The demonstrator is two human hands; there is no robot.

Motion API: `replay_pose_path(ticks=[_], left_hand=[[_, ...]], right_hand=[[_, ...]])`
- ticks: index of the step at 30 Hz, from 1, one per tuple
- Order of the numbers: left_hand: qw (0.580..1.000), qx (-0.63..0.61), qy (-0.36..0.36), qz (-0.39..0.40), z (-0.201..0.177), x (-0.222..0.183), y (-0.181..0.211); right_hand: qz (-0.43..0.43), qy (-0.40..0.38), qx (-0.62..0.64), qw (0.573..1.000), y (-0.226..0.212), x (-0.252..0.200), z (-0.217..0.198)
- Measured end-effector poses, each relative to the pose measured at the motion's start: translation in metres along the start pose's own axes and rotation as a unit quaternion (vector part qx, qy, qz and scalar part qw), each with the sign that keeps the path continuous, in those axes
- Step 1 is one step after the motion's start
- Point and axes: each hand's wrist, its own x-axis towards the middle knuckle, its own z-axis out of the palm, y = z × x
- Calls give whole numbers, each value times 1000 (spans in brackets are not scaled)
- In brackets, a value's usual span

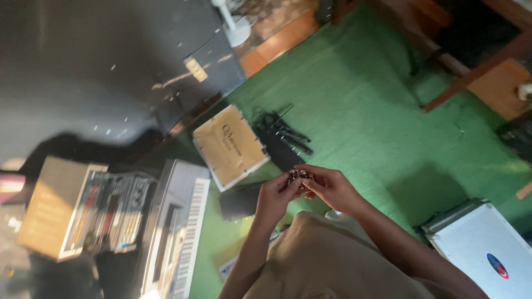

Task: The person picks up several black rods and antenna-like components from the floor and table, handling them one at a time to arrange them into the foam inserts of an open equipment case.

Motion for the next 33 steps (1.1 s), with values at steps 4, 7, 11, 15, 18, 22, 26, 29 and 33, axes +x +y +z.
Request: replay_pose_path(ticks=[4,7,11,15,18,22,26,29,33], left_hand=[[997,70,-43,-9,51,43,11],[996,52,-66,-11,96,75,10],[994,13,-105,9,150,116,-1],[989,12,-146,25,189,140,-13],[987,37,-156,25,218,158,-17],[982,-8,-187,0,248,180,-19],[971,-32,-235,-9,265,197,-11],[966,-25,-256,-23,274,218,-5],[956,-34,-285,-63,284,252,6]], right_hand=[[-5,69,1,998,0,-10,-61],[-39,102,27,994,0,-14,-107],[-56,149,19,987,4,-29,-162],[-45,200,62,977,9,-42,-199],[-48,237,61,968,11,-47,-224],[-48,278,66,957,18,-49,-248],[-39,324,64,943,19,-41,-265],[-46,336,83,937,20,-28,-281],[-41,352,96,930,17,-4,-305]])
